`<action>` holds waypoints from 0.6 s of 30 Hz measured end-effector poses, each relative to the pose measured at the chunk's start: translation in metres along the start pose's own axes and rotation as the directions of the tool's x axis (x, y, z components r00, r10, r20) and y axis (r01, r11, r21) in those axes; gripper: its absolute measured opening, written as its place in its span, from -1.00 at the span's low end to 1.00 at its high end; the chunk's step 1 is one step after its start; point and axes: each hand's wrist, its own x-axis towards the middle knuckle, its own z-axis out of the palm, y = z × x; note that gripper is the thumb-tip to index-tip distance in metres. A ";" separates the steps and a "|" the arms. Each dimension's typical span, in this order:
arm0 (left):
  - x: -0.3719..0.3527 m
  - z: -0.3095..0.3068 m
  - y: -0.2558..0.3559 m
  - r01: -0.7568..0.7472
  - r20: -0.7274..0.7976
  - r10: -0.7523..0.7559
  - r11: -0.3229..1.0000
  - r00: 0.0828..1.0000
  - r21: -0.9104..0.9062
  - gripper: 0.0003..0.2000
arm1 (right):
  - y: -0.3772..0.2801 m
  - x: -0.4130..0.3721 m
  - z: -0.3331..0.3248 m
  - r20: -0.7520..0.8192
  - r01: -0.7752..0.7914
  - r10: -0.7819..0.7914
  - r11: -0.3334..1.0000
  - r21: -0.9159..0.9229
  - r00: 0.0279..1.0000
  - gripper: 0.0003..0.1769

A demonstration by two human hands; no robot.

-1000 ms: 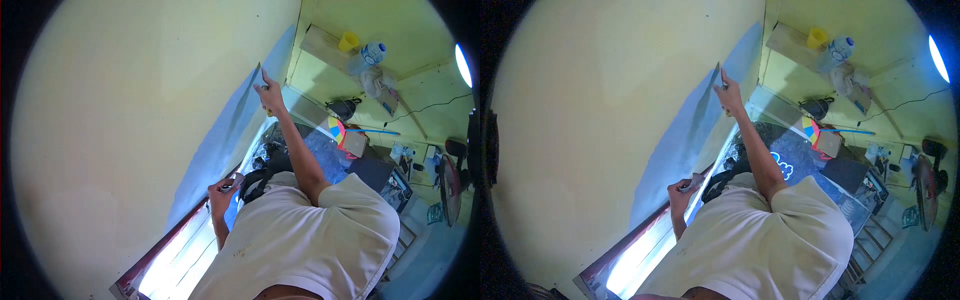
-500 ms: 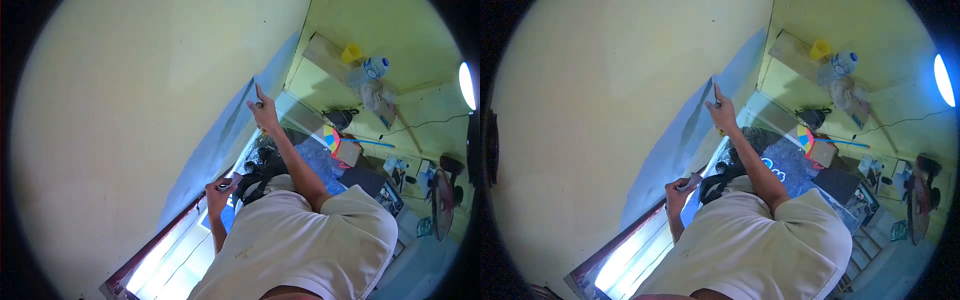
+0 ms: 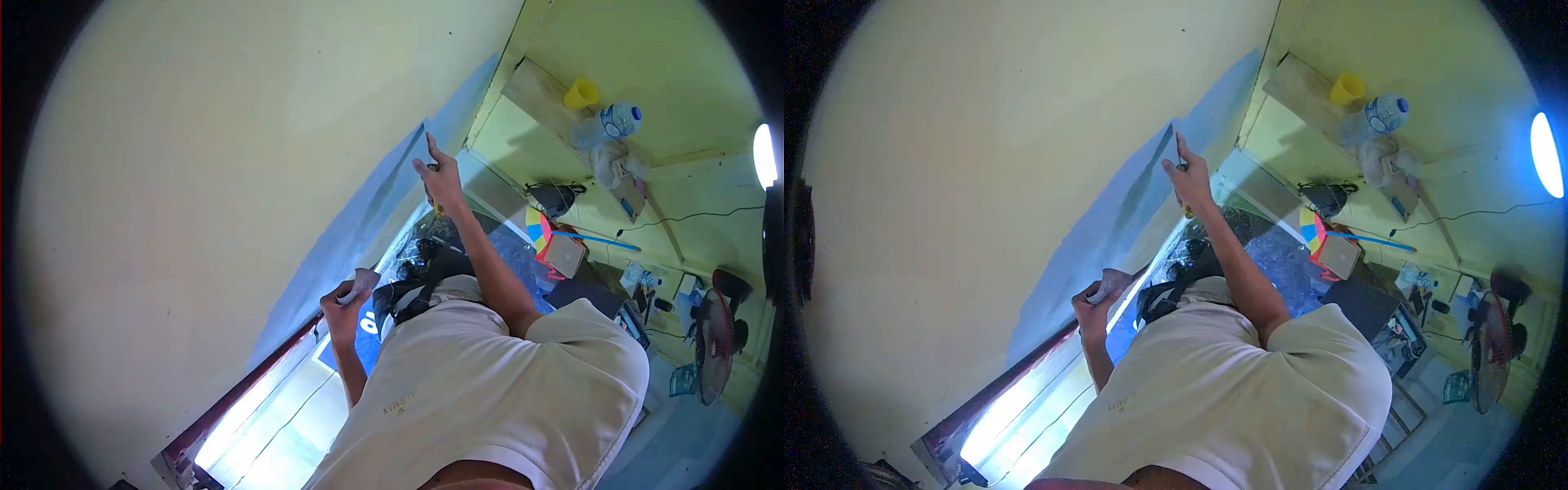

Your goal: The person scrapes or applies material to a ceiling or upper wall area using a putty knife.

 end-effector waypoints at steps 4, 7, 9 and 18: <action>0.002 0.006 0.009 -0.038 0.027 0.037 0.999 0.999 0.010 -0.80 | -0.001 0.000 -0.006 0.017 -0.008 0.008 1.000 -0.013 1.000 -0.17; 0.007 0.006 0.005 -0.018 0.043 0.018 1.000 0.999 -0.007 -0.74 | 0.000 0.000 -0.005 0.027 -0.020 0.019 1.000 0.015 0.999 -0.17; 0.010 0.003 -0.002 -0.013 0.050 0.014 1.000 0.999 -0.024 -0.72 | -0.003 -0.001 -0.006 0.024 -0.028 0.028 1.000 -0.003 0.999 -0.18; 0.004 -0.001 0.003 -0.054 0.039 0.053 0.998 0.998 0.035 -0.80 | -0.003 0.000 -0.019 0.025 -0.028 0.025 0.993 0.119 0.999 -0.15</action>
